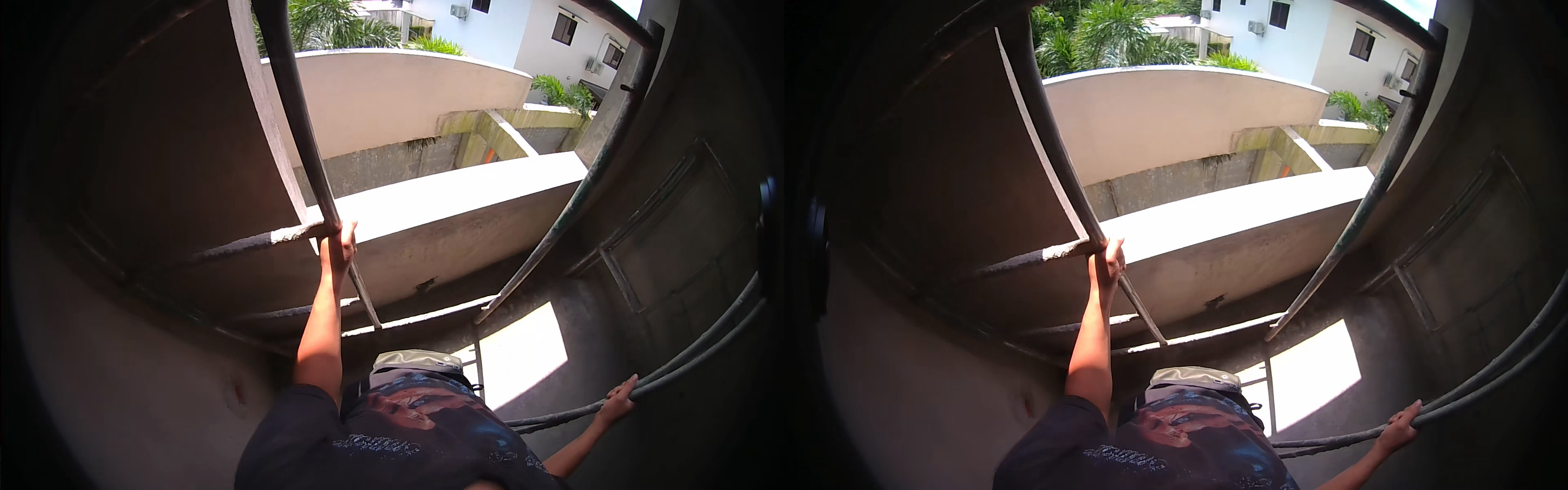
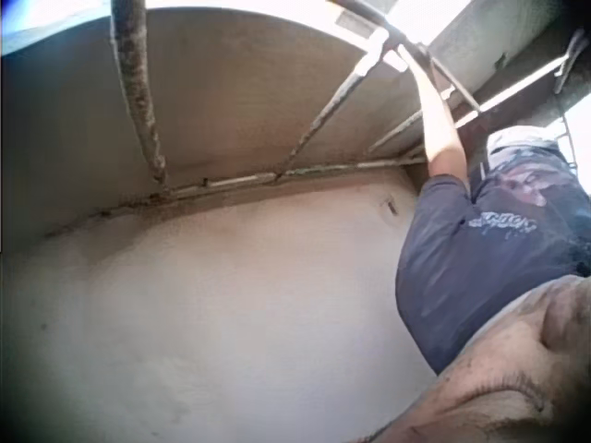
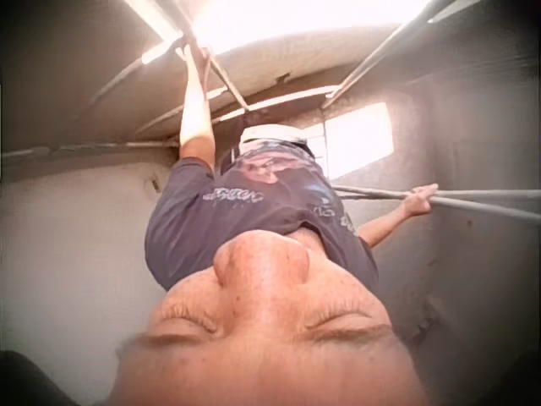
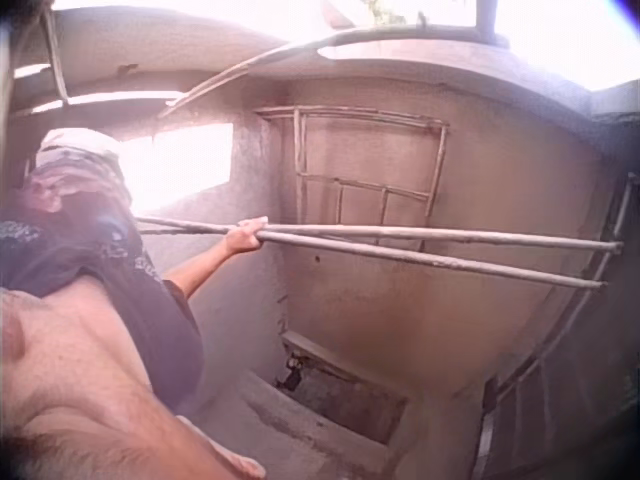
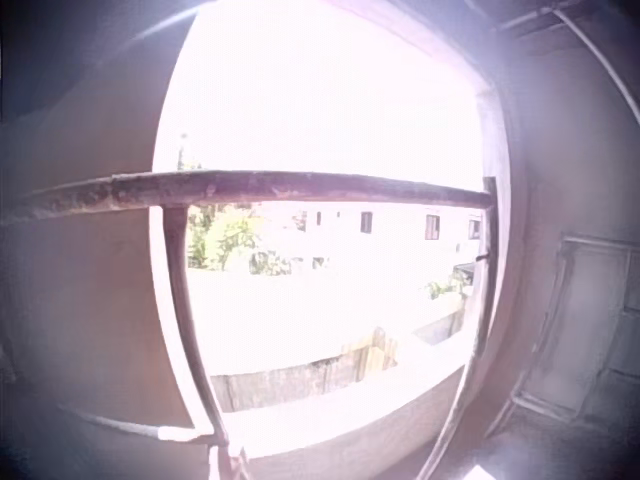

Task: The person walks through a construction site carrying a bucket of wires and a tool bag. They use pliers to cut a wire securing a wooden block to a metal scaffolding pole, then remove the block. The person then lifts and positions a long metal scaffolding pole against the wall, adjusting its placement.

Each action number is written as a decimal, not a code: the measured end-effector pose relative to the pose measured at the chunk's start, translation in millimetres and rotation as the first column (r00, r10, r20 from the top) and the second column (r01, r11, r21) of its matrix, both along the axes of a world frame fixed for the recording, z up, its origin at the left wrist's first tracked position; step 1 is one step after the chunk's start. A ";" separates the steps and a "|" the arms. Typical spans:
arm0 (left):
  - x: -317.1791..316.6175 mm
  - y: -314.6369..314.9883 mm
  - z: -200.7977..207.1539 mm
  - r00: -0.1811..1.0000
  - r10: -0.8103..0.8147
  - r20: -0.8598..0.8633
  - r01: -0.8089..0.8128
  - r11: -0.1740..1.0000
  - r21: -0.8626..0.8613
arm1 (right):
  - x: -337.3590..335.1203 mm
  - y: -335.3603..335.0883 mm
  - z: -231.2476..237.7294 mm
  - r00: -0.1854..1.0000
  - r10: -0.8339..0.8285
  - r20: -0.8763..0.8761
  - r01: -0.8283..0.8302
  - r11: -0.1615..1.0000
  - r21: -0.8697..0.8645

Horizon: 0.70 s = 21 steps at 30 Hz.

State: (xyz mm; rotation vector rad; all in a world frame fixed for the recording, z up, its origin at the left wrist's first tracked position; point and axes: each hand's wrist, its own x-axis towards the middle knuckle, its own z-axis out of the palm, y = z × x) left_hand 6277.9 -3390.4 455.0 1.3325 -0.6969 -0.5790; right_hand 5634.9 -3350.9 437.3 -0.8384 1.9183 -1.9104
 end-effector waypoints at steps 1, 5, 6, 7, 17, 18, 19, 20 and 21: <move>15.8 -20.7 -7.3 1.000 0.014 0.013 -0.015 1.000 0.025 | 17.5 0.8 4.2 1.000 -0.011 0.014 0.011 1.000 -0.004; 74.2 -100.3 -29.8 0.996 -0.020 0.091 0.018 1.000 0.022 | 81.2 -9.9 -2.9 0.998 -0.006 0.067 0.011 0.997 -0.074; 76.7 -112.4 -43.2 0.991 -0.028 0.132 0.025 0.999 0.027 | 84.1 -3.6 0.7 0.998 0.022 0.060 -0.016 0.995 -0.097; 79.3 -134.8 -48.2 0.984 -0.007 0.176 0.001 1.000 0.031 | 92.6 -6.9 2.2 0.998 0.014 0.059 -0.008 0.995 -0.104; 99.6 -167.1 -85.6 0.998 0.021 0.067 -0.016 0.997 -0.079 | 88.0 4.4 -7.1 0.997 -0.074 0.015 0.076 0.988 -0.131; 106.4 -164.3 -91.6 0.997 0.004 0.074 0.001 0.997 -0.074 | 89.6 2.1 -10.5 0.996 -0.084 0.017 0.086 0.988 -0.125; 102.9 -162.2 -91.0 0.992 0.022 0.123 -0.014 0.998 -0.059 | 92.0 1.0 -11.2 0.996 -0.093 0.018 0.095 0.988 -0.124; 105.7 -163.7 -93.5 0.994 -0.033 0.103 0.037 0.998 -0.042 | 94.4 0.1 -11.7 0.995 -0.099 0.019 0.101 0.987 -0.123; 106.0 -160.7 -93.7 0.994 0.001 0.111 0.003 0.999 -0.037 | 97.5 -3.6 -8.0 0.996 -0.091 0.019 0.093 0.987 -0.134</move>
